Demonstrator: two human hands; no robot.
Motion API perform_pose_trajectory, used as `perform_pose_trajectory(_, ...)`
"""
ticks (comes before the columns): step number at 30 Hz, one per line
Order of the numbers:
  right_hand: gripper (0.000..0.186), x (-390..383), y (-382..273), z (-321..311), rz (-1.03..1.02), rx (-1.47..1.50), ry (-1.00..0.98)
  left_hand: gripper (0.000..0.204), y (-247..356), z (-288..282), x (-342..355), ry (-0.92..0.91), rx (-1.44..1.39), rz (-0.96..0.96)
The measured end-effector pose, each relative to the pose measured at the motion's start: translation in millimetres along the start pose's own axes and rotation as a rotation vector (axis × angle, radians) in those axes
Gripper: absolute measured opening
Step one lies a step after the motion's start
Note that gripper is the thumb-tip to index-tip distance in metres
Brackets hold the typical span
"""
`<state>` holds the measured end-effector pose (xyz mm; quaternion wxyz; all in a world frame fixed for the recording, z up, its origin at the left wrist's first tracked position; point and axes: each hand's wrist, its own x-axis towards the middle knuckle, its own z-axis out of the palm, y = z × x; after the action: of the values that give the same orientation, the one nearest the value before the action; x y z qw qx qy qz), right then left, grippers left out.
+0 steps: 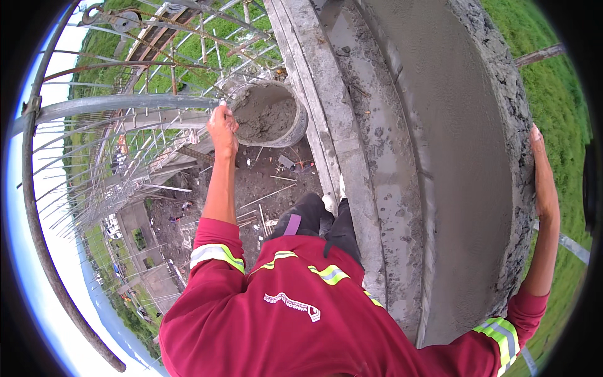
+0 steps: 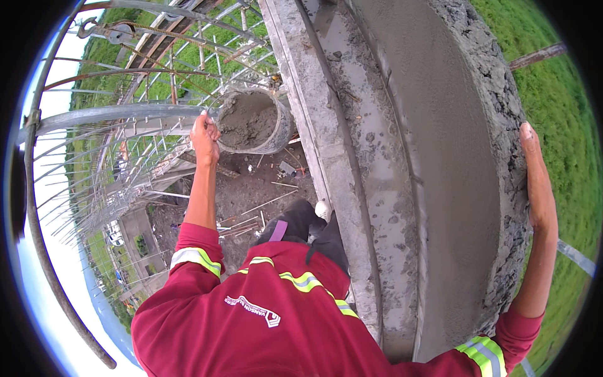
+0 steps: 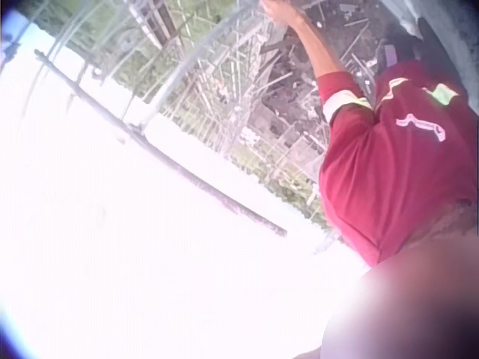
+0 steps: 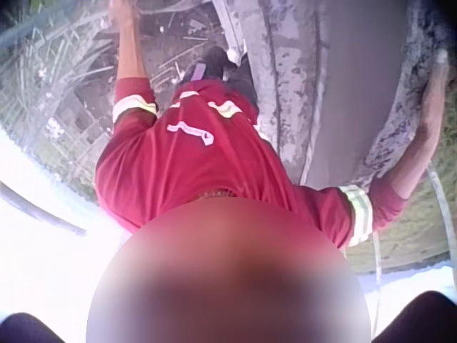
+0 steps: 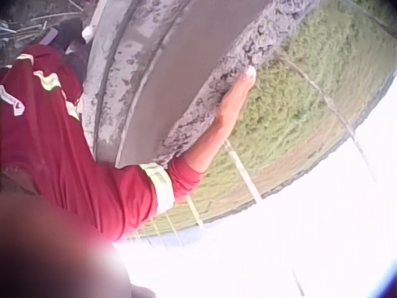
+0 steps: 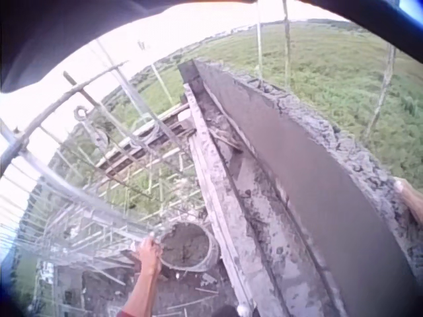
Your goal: The person smooths wet concrete on a curved wall using a trowel, then pours additional concrete from a bucket and continues to level and finish the surface. The person also uses a plastic bottle to pour water onto the concrete and smooths it again.
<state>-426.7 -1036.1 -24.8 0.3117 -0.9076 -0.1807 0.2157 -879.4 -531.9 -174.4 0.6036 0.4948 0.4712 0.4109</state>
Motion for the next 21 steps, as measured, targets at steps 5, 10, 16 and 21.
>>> perform_pose_trajectory(5,0.083,4,-8,-12,0.044,-0.018,-0.029,0.027,12,34,68,0.005,-0.068,-0.006)
perform_pose_trajectory(10,0.081,20,-34,-18,0.082,-0.058,-0.056,0.025,9,43,140,0.018,-0.045,-0.045)
perform_pose_trajectory(16,0.080,65,-106,-4,0.140,-0.183,-0.047,0.026,-19,40,235,-0.026,0.160,-0.124)
perform_pose_trajectory(21,0.077,83,-121,23,0.368,-0.160,0.068,0.025,-53,23,312,-0.044,0.195,-0.206)
